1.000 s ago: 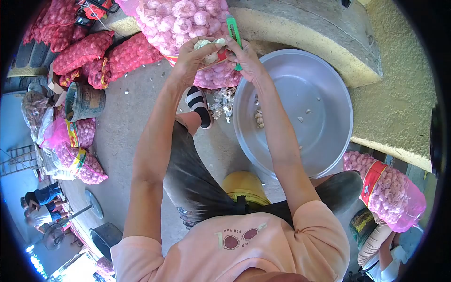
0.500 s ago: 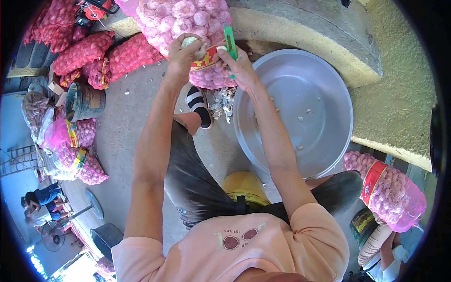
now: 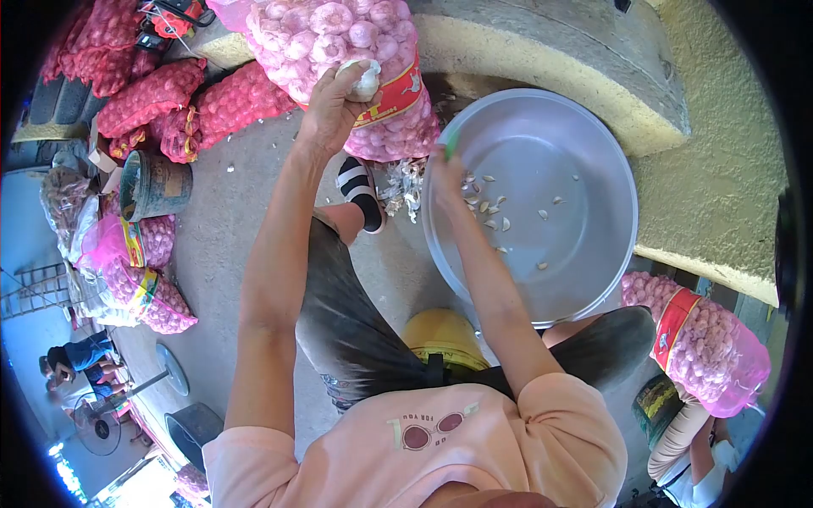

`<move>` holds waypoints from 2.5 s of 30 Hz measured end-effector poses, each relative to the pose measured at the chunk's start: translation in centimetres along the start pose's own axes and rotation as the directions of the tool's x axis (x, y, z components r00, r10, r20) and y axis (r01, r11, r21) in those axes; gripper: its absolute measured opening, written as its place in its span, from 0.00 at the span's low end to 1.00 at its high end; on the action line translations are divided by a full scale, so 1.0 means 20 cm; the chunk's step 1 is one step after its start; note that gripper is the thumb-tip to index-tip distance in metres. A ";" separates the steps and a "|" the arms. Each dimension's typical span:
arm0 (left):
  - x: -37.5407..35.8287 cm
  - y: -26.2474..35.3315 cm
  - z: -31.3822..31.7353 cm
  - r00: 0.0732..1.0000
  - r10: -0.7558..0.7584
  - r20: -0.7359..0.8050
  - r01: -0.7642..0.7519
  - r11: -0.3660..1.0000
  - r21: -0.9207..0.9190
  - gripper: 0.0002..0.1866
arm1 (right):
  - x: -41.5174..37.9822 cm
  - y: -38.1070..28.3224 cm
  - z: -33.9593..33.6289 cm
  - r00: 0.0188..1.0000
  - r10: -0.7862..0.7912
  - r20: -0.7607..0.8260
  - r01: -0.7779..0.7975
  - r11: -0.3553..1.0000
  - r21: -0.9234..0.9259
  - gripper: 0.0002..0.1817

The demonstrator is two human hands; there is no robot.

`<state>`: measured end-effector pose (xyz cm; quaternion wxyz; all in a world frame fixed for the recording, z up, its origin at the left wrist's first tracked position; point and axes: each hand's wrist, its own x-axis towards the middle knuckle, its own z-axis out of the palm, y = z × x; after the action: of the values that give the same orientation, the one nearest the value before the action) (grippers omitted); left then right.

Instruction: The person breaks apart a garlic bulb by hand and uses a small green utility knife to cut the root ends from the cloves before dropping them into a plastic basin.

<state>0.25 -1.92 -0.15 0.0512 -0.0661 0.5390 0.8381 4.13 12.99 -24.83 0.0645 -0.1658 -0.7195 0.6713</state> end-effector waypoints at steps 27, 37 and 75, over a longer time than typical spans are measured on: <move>-0.04 -0.07 0.14 0.994 0.112 -0.006 -0.101 0.915 0.390 0.21 | 0.03 -1.00 -0.01 0.870 -0.385 0.309 0.268 0.894 0.360 0.22; 0.00 -0.12 0.05 0.898 0.374 0.233 -0.365 0.334 0.869 0.20 | 0.04 -0.98 0.06 0.825 -0.518 0.223 0.450 0.843 0.294 0.15; -0.04 -0.01 0.03 0.997 -0.079 -0.020 0.080 0.907 0.413 0.16 | 0.11 -0.97 0.00 0.821 -0.200 0.535 -0.177 0.801 0.572 0.17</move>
<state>1.10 -1.32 -0.01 0.0974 -0.0769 0.7010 0.7023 -0.80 12.78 -5.94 -0.1006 0.0765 -0.4564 0.8808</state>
